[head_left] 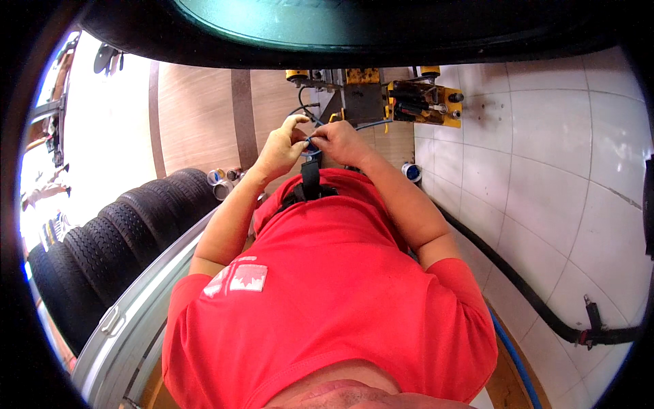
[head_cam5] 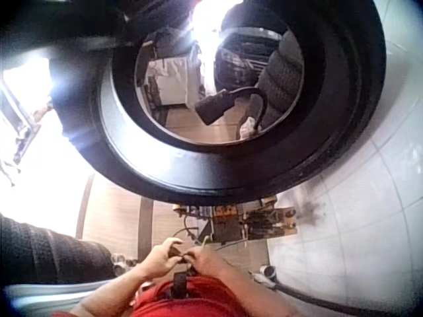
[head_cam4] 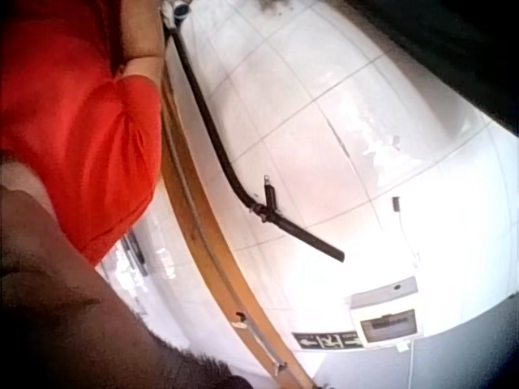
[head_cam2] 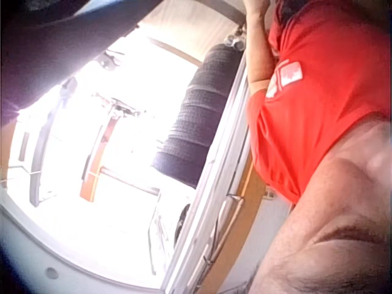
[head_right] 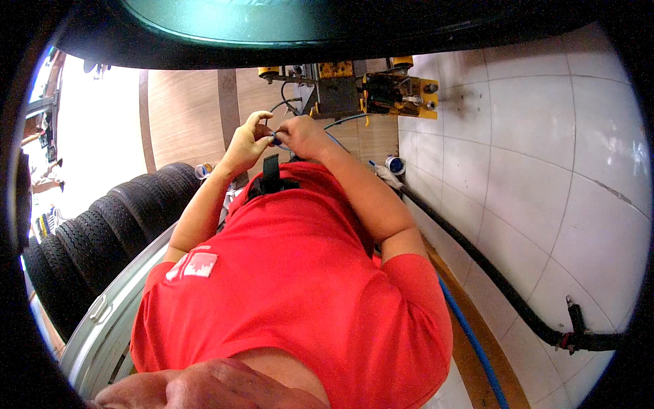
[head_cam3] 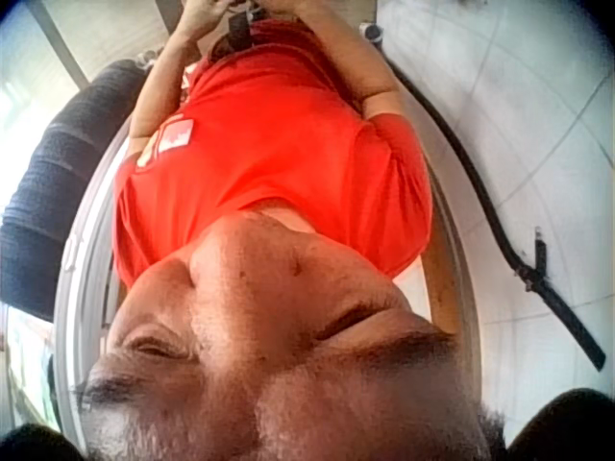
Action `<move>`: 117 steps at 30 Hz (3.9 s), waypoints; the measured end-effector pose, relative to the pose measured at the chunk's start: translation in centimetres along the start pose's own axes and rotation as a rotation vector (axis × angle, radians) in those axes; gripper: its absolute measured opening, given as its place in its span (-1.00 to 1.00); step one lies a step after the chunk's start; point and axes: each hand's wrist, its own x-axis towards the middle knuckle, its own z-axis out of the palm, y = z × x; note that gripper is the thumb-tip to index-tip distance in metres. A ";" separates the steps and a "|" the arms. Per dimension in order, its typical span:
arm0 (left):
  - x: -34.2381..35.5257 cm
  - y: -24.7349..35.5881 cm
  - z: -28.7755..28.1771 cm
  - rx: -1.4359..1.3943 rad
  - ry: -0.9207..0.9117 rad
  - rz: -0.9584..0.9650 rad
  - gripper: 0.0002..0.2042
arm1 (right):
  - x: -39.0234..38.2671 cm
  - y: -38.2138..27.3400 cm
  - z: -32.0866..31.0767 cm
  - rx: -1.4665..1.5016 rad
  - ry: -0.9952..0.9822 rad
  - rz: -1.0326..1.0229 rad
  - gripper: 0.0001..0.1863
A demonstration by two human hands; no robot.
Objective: The person uses a power tool to buff the interior surface of a tire mounted on a stand. They walk to a workbench to retrieve a small part, then return to the tire and apply a component to the buffed area by hand.
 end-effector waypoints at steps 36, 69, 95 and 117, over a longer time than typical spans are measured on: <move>0.6 -0.3 1.2 -0.504 0.294 0.011 -0.52 | -0.7 -1.4 0.7 0.627 0.295 0.212 -0.85; -0.3 0.4 0.5 -0.802 0.140 -0.299 -0.86 | -1.4 -0.7 1.8 0.618 0.224 0.168 -0.75; -0.4 -0.8 0.5 -0.749 0.121 -0.355 -0.86 | -1.1 1.1 3.1 0.804 0.172 0.276 -0.76; 1.5 -4.1 3.8 -0.518 0.194 -0.226 -0.80 | -4.7 17.1 5.5 1.193 0.622 0.655 -0.83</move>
